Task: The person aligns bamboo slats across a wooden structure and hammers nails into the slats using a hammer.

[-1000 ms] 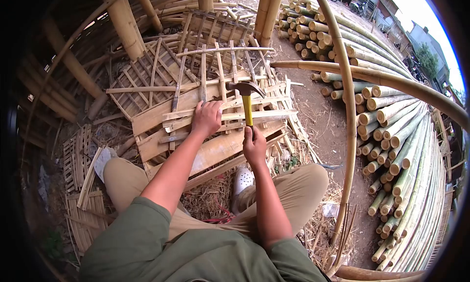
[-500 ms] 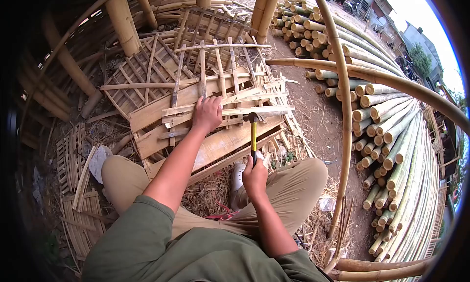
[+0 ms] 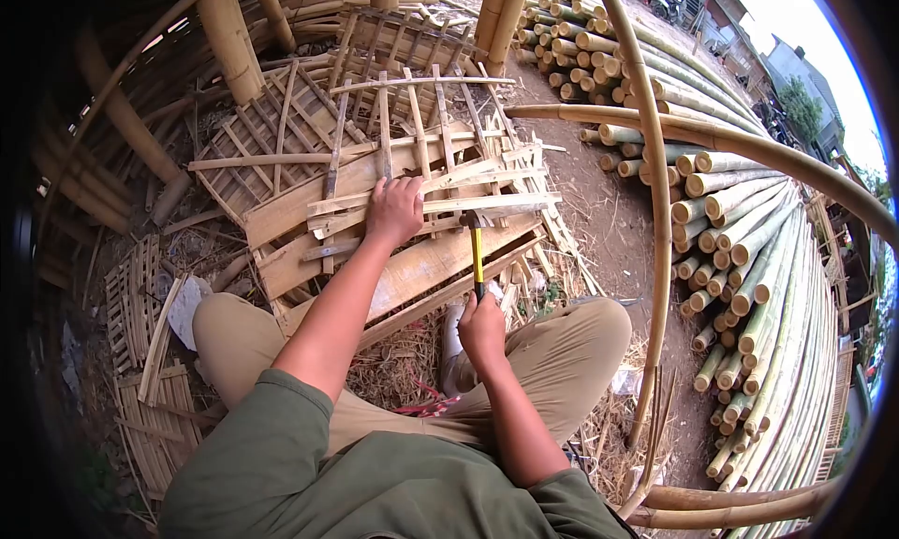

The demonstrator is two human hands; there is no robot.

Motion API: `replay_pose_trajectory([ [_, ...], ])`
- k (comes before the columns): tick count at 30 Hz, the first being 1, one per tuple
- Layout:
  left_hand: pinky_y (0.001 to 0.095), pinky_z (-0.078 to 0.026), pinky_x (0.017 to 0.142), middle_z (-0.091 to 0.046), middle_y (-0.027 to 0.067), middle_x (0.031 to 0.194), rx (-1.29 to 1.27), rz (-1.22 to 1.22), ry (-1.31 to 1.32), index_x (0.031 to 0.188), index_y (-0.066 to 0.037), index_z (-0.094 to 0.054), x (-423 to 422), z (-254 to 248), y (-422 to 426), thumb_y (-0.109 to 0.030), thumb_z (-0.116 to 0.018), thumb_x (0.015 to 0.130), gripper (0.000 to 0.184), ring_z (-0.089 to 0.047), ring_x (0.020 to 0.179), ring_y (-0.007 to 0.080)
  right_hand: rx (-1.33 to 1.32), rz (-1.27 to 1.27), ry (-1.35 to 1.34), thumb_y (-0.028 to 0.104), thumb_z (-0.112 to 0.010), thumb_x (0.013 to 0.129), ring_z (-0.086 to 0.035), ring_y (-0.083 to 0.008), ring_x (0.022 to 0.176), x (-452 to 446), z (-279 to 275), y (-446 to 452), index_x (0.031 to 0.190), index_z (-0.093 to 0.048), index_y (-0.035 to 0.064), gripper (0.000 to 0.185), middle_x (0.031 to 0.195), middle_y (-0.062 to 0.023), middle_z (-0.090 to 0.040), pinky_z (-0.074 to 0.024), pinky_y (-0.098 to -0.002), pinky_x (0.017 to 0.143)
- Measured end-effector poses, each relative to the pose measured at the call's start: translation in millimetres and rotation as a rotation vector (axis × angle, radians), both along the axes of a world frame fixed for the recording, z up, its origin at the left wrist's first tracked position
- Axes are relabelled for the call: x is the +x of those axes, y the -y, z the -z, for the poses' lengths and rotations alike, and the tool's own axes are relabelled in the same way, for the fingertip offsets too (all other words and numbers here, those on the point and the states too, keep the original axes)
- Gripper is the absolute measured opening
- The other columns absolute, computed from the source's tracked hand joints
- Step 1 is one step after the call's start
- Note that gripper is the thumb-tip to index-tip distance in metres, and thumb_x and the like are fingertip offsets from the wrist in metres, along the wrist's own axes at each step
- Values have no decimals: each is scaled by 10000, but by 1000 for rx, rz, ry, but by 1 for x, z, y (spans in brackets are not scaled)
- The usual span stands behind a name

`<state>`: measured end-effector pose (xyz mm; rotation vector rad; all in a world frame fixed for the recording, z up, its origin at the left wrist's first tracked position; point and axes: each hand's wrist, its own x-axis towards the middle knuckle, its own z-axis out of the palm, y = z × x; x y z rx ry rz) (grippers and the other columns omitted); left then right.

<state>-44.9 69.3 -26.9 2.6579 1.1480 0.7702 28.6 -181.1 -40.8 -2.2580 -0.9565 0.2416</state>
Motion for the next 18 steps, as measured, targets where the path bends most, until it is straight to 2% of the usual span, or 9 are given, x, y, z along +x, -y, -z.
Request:
replay_pose_trajectory([
  [3,494,-310,1144,-636,105,1211,-17,2,-5,1267,-88,-564,-1,-1,1,-229,-499,955,349,-570,1183,279,2,-4,5,213,-524,994,-616,-505,712,1,1,1,878,-589,-50,295,736,-295,-631,-473,-569,645],
  [6,495,-307,1147,-635,103,1214,-15,3,-2,1271,-88,-562,0,-2,1,-227,-493,958,348,-568,1186,278,21,-38,-49,246,-500,1009,-632,-512,755,5,-10,1,920,-596,-60,332,771,-326,-633,-485,-575,674],
  [9,496,-304,1149,-635,103,1215,-9,-5,5,1274,-89,-562,0,-1,0,-226,-489,960,350,-566,1190,279,186,11,-91,242,-516,1012,-619,-478,679,2,-23,1,910,-580,-37,304,713,-291,-615,-466,-526,602],
  [10,497,-304,1149,-636,104,1216,-16,-4,8,1276,-88,-561,0,-1,0,-226,-488,960,353,-565,1192,279,186,8,-91,242,-516,1012,-619,-478,679,1,-25,0,910,-580,-37,304,713,-291,-615,-466,-526,602],
  [12,497,-304,1149,-636,106,1215,-25,-2,4,1280,-88,-560,-1,-2,0,-226,-487,960,357,-566,1192,280,427,80,68,235,-511,1018,-600,-475,631,-2,-32,0,898,-547,-14,278,665,-254,-593,-451,-535,581],
  [14,498,-303,1149,-636,108,1214,-34,2,-4,1284,-87,-559,-1,-3,2,-227,-486,960,361,-566,1191,280,467,86,50,218,-495,1024,-585,-477,623,-6,-33,0,917,-513,5,240,658,-236,-579,-434,-548,574],
  [16,493,-301,1149,-630,107,1216,-5,2,31,1273,-83,-563,-1,-2,2,-229,-483,961,354,-559,1196,279,393,87,86,216,-491,1019,-602,-488,664,-4,-12,-2,945,-507,0,229,698,-262,-601,-447,-566,589],
  [17,493,-301,1149,-630,107,1216,-8,-1,24,1273,-83,-563,0,-3,2,-229,-483,961,354,-559,1196,279,10,15,67,230,-503,1011,-613,-506,690,-1,-5,-3,969,-496,-3,238,711,-293,-612,-463,-588,599],
  [18,487,-310,1144,-626,104,1228,-7,-32,1,1264,-86,-561,2,-7,3,-223,-483,956,346,-556,1203,277,-49,-84,131,252,-519,1004,-617,-521,683,5,14,-5,947,-504,-13,271,696,-313,-612,-475,-603,604],
])
